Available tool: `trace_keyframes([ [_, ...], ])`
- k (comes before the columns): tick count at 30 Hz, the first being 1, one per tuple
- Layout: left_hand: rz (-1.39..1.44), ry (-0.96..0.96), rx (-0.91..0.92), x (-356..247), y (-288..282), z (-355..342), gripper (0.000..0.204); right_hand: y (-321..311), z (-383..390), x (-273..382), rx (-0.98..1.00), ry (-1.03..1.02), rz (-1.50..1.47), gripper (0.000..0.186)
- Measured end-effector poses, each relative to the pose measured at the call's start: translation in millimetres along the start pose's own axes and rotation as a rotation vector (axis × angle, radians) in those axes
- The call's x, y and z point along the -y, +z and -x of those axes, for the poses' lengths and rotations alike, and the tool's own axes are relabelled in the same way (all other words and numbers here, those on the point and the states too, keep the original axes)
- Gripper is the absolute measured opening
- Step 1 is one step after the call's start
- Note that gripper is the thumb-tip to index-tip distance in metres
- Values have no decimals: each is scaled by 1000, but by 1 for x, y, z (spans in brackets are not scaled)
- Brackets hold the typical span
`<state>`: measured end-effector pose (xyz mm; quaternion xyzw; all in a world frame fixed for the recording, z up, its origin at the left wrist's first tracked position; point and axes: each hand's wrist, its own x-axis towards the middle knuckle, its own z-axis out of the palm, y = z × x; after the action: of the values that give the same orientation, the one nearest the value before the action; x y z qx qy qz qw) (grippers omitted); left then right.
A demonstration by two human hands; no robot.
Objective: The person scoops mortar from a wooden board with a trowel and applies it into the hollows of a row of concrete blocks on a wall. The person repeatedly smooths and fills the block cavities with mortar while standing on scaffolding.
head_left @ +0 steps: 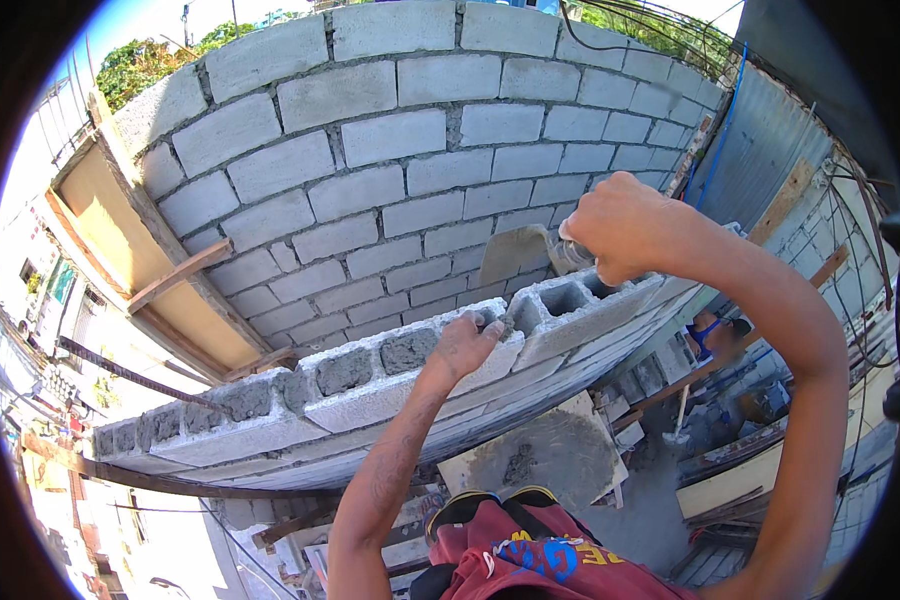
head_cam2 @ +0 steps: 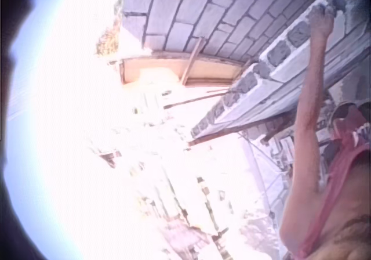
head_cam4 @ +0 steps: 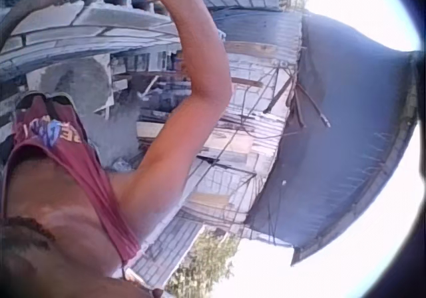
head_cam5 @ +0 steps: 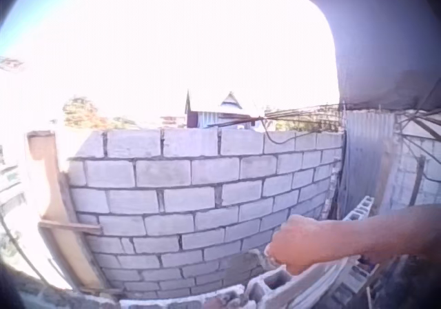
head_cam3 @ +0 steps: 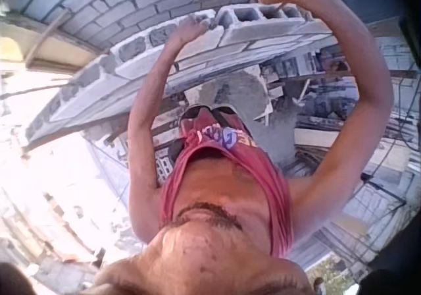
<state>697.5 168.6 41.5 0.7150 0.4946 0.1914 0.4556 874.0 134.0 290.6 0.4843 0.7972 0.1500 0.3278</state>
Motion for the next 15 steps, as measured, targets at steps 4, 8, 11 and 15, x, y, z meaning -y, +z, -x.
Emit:
trace_keyframes([
  [4,-377,124,-188,-6,-13,-20,67,61,61,-5,-318,307,-729,45],
  [8,-728,328,-281,11,11,-14,94,177,89,94,-597,559,-1265,55],
  [11,-606,395,-231,31,-7,-30,97,230,111,179,-569,841,-1727,52],
  [15,-395,631,-388,40,-21,-58,75,253,136,254,-404,1189,-1894,46],
])
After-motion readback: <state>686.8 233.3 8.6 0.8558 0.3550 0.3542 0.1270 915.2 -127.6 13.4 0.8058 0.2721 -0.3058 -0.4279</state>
